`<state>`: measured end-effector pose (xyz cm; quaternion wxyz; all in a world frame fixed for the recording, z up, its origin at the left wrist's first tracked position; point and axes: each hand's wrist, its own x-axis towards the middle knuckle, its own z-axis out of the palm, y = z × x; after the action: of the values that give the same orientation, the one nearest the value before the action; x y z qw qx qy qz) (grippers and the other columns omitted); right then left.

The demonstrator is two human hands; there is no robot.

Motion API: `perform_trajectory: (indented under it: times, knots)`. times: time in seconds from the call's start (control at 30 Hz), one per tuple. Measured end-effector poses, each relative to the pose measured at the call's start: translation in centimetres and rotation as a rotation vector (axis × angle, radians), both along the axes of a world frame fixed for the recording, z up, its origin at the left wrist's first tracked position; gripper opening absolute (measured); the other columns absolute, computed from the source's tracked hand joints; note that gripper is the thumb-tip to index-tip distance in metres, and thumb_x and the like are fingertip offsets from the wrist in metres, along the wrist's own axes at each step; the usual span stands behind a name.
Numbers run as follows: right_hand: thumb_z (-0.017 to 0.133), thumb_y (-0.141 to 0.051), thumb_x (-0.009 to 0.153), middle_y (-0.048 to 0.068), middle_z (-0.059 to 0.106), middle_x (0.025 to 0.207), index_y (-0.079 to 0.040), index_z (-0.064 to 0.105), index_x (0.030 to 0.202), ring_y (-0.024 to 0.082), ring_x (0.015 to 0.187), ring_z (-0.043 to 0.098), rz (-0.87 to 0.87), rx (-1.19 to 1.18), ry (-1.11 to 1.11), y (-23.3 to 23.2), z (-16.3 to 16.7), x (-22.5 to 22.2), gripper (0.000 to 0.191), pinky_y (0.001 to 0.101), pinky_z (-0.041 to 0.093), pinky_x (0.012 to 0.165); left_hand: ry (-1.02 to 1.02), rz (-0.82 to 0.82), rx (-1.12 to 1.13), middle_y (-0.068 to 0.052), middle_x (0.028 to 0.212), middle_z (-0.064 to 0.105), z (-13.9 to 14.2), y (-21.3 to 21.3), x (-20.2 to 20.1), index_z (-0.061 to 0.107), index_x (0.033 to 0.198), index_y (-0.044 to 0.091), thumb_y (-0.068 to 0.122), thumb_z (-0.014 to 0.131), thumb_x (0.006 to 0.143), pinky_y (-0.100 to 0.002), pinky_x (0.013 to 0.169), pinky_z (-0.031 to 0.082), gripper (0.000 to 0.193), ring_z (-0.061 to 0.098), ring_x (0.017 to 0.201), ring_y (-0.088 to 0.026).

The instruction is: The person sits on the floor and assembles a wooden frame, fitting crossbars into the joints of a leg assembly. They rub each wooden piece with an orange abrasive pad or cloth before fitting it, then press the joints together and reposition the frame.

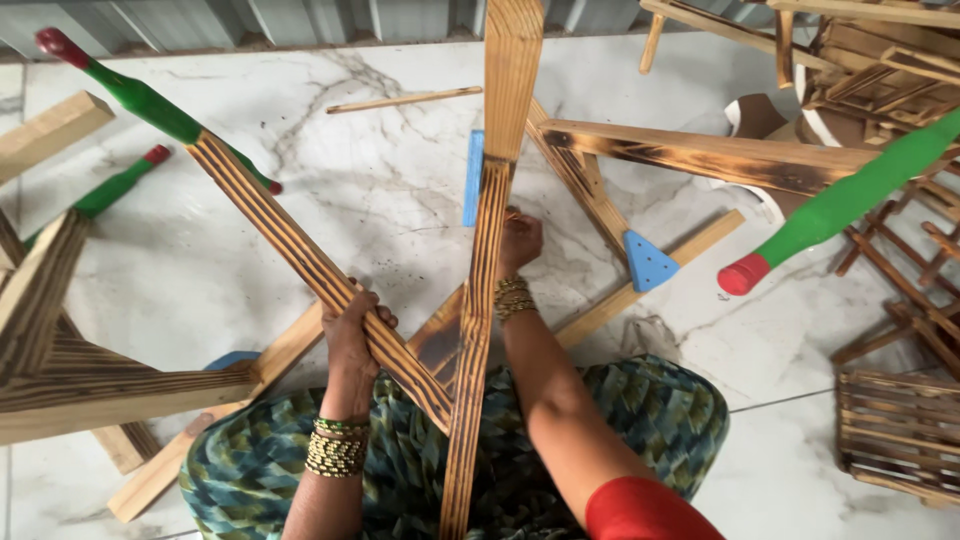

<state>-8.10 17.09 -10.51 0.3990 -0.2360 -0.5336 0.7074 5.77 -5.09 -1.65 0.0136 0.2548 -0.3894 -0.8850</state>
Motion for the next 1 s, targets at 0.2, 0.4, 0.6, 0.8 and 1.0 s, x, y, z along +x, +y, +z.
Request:
perform_trajectory:
  times: [0.2, 0.4, 0.6, 0.8, 1.0]
  knots:
    - [0.058, 0.015, 0.085, 0.014, 0.073, 0.092, 0.007, 0.074, 0.106, 0.016, 0.077, 0.068, 0.452, -0.082, -0.320, 6.8, -0.7, -1.9, 0.027, 0.0287, 0.061, 0.075, 0.024, -0.019, 0.043, -0.008, 0.082, 0.059, 0.1, -0.3, 0.4, 0.054, 0.114, 0.008, -0.006, 0.059, 0.085, -0.036, 0.052, 0.055, 0.032, 0.063, 0.060, -0.020]
    - [0.060, 0.008, 0.094, 0.013, 0.075, 0.096, 0.010, 0.074, 0.112, 0.014, 0.077, 0.068, 0.614, -0.045, -0.154, 6.0, 4.3, -3.2, 0.023, 0.0307, 0.056, 0.069, 0.020, -0.006, 0.022, -0.009, 0.081, 0.058, 0.5, -0.4, 0.4, 0.052, 0.113, 0.007, -0.008, 0.060, 0.084, -0.036, 0.051, 0.054, 0.034, 0.062, 0.060, -0.020]
    - [0.063, 0.002, 0.098, -0.004, 0.066, 0.113, 0.003, 0.070, 0.117, 0.006, 0.088, 0.066, 0.613, 0.208, 0.136, 4.7, 10.3, -1.3, 0.020, 0.0253, 0.055, 0.066, 0.087, -0.024, 0.077, -0.009, 0.083, 0.055, 1.3, -0.5, 1.1, 0.051, 0.113, 0.003, -0.008, 0.058, 0.084, -0.035, 0.055, 0.054, 0.031, 0.060, 0.064, -0.020]
    - [0.058, 0.000, 0.098, 0.001, 0.068, 0.079, -0.001, 0.071, 0.106, 0.006, 0.062, 0.058, 0.701, 0.174, -0.073, 6.8, 7.3, -3.7, 0.015, 0.0256, 0.045, 0.051, 0.155, 0.004, 0.128, -0.009, 0.086, 0.057, 2.6, -1.0, 2.3, 0.049, 0.124, 0.005, -0.007, 0.056, 0.081, -0.036, 0.056, 0.052, 0.045, 0.058, 0.064, -0.020]
    - [0.047, -0.016, 0.102, -0.004, 0.055, 0.071, -0.007, 0.066, 0.101, 0.006, 0.055, 0.051, 0.793, -0.210, -0.368, 8.4, 8.1, -7.0, 0.020, 0.0387, 0.066, 0.063, 0.269, -0.039, 0.212, -0.009, 0.086, 0.055, 3.9, -1.2, 2.8, 0.049, 0.129, 0.004, -0.004, 0.055, 0.082, -0.036, 0.060, 0.051, 0.048, 0.056, 0.069, -0.019]
